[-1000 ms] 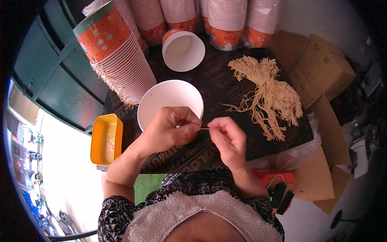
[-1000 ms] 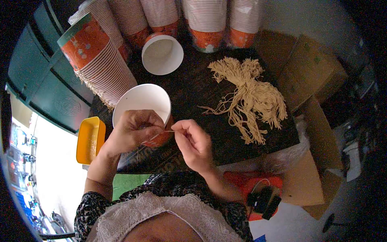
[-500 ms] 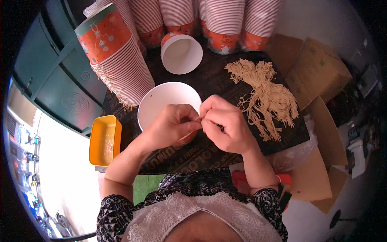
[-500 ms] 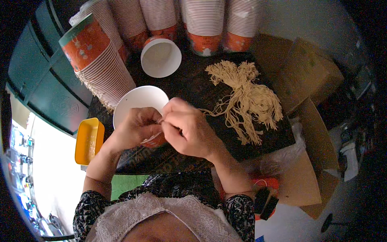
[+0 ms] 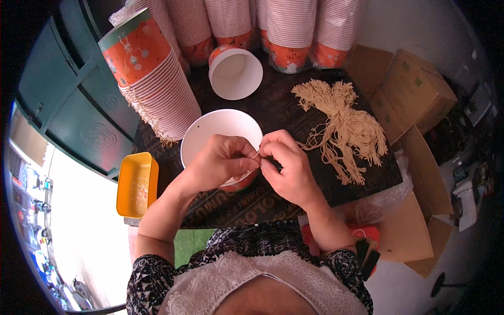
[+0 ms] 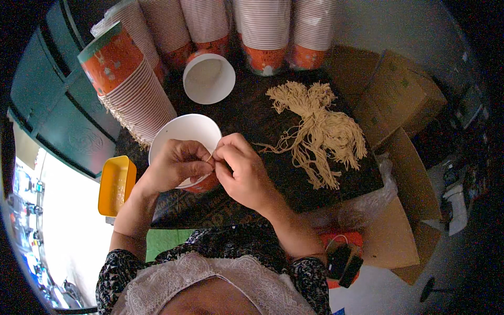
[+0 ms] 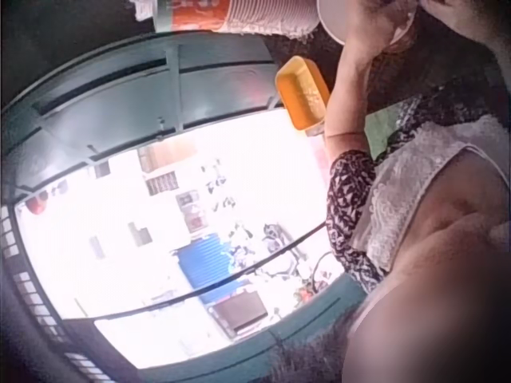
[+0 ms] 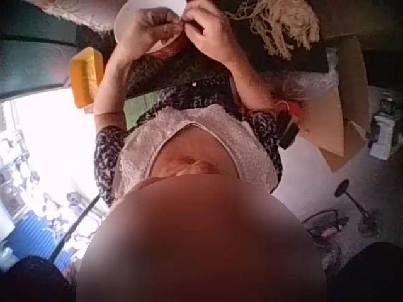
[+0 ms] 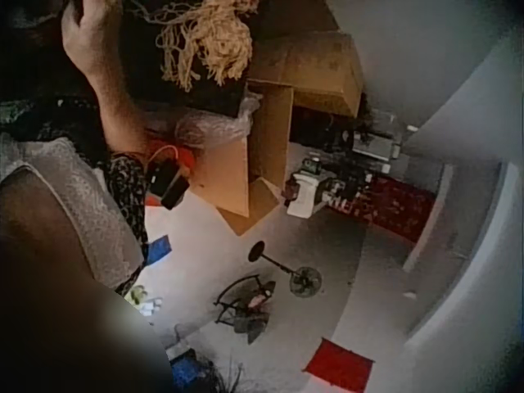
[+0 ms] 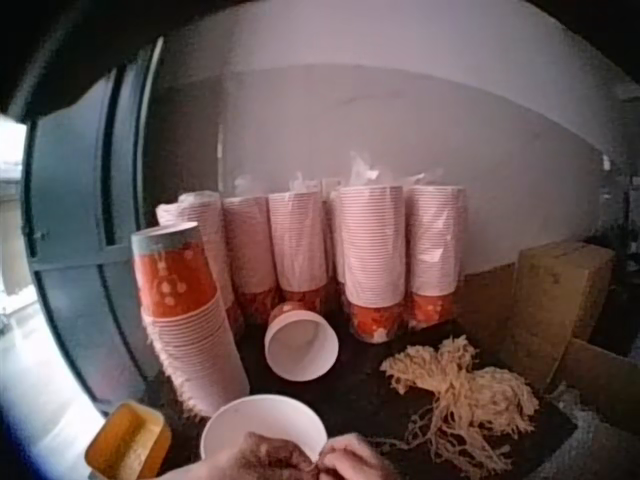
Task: The recorder is attaching strings to paper cups at a workbench.
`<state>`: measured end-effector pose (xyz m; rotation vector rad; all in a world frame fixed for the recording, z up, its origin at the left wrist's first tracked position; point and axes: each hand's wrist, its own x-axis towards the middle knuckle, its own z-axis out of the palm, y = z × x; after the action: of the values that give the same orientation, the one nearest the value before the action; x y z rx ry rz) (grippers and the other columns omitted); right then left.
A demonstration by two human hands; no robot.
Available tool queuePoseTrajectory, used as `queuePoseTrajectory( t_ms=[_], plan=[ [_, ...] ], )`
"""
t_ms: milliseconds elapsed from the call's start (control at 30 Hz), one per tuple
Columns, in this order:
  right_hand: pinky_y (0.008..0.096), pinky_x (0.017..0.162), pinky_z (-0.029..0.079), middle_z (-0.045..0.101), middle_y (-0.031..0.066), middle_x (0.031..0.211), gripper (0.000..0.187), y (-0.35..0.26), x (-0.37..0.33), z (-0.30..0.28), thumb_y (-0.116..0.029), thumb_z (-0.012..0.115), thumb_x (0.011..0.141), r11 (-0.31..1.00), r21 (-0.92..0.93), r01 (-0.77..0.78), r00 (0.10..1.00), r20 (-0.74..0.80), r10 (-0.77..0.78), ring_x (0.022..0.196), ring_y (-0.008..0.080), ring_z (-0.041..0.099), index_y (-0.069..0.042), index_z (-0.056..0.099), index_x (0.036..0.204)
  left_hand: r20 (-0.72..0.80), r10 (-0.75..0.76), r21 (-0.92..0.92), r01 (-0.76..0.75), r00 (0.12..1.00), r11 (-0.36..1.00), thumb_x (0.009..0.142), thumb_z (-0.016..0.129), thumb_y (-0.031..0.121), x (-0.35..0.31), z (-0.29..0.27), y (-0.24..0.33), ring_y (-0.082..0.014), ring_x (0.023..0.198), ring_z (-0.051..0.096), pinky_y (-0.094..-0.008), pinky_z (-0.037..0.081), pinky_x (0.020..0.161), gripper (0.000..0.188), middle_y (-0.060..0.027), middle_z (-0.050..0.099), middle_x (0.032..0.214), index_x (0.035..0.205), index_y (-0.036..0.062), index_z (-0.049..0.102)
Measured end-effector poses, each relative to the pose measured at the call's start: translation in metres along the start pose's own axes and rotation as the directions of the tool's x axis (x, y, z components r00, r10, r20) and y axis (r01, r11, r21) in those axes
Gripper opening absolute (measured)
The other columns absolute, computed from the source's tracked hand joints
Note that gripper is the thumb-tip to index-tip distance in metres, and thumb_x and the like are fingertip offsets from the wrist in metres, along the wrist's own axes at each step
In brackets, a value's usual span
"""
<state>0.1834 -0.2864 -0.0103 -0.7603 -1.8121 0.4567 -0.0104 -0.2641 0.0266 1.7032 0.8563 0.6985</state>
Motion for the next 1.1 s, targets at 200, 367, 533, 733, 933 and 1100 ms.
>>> queuePoseTrajectory(
  t_ms=[200,367,533,733,933,1100],
  plan=[
    [0.0324,0.073,0.049,0.057,0.0129,0.094,0.017,0.000,-0.003,0.003,0.013,0.063,0.073,0.998,-0.031,0.061,0.994,-0.087,-0.064,0.083,0.0261,0.060,0.002,0.056,0.085,-0.024,0.003,-0.010,-0.003,1.000,1.000,0.084,0.071,0.000,0.003,0.001,-0.003,-0.0063,0.068,0.056,-0.0223,0.045,0.058,0.008,-0.0018,0.064,0.076,0.086,-0.0015,0.064],
    [0.0320,0.073,0.049,0.057,0.0128,0.093,0.017,0.000,-0.005,0.002,0.012,0.063,0.074,0.998,-0.018,0.063,0.993,-0.099,-0.064,0.082,0.0253,0.059,0.001,0.056,0.085,-0.002,-0.035,-0.055,0.035,0.999,0.998,0.084,0.069,0.000,0.004,0.000,0.002,-0.0081,0.067,0.058,-0.0234,0.046,0.058,0.010,-0.0034,0.062,0.074,0.085,-0.0014,0.059],
    [0.0352,0.072,0.050,0.056,0.0135,0.096,0.019,-0.004,-0.010,0.005,0.010,0.065,0.074,0.982,-0.097,0.165,0.981,-0.085,-0.173,0.083,0.0282,0.060,0.000,0.056,0.088,0.011,-0.026,-0.053,0.027,1.000,0.998,0.085,0.065,-0.001,0.008,-0.002,0.004,-0.0105,0.067,0.059,-0.0239,0.046,0.061,0.007,-0.0053,0.063,0.073,0.086,-0.0025,0.058],
    [0.0383,0.076,0.052,0.057,0.0141,0.099,0.016,0.004,-0.011,0.002,0.005,0.066,0.078,0.962,-0.117,0.247,0.967,-0.037,-0.253,0.087,0.0317,0.061,0.000,0.057,0.090,0.037,0.004,-0.116,0.001,0.999,0.993,0.082,0.068,-0.002,0.006,-0.001,0.002,-0.0109,0.070,0.059,-0.0245,0.047,0.062,0.010,-0.0054,0.063,0.076,0.086,-0.0018,0.059],
    [0.0343,0.075,0.052,0.062,0.0141,0.102,0.019,0.020,-0.008,0.007,0.010,0.057,0.084,0.983,-0.112,0.144,0.980,-0.118,-0.157,0.088,0.0294,0.064,0.004,0.061,0.102,-0.003,0.149,0.111,-0.148,0.989,0.983,0.082,0.068,-0.001,0.002,0.002,-0.002,-0.0103,0.071,0.058,-0.0271,0.049,0.065,0.009,-0.0035,0.063,0.080,0.086,0.0003,0.060],
    [0.0324,0.074,0.052,0.061,0.0130,0.102,0.021,0.016,-0.007,0.010,0.011,0.058,0.084,0.999,-0.001,0.053,0.995,-0.084,-0.053,0.088,0.0262,0.064,0.005,0.063,0.104,-0.057,0.388,0.511,-0.307,0.920,0.803,0.082,0.068,0.001,-0.002,0.012,-0.003,-0.0245,0.070,0.063,-0.0345,0.051,0.064,0.013,-0.0118,0.063,0.083,0.091,-0.0002,0.058]
  ],
)
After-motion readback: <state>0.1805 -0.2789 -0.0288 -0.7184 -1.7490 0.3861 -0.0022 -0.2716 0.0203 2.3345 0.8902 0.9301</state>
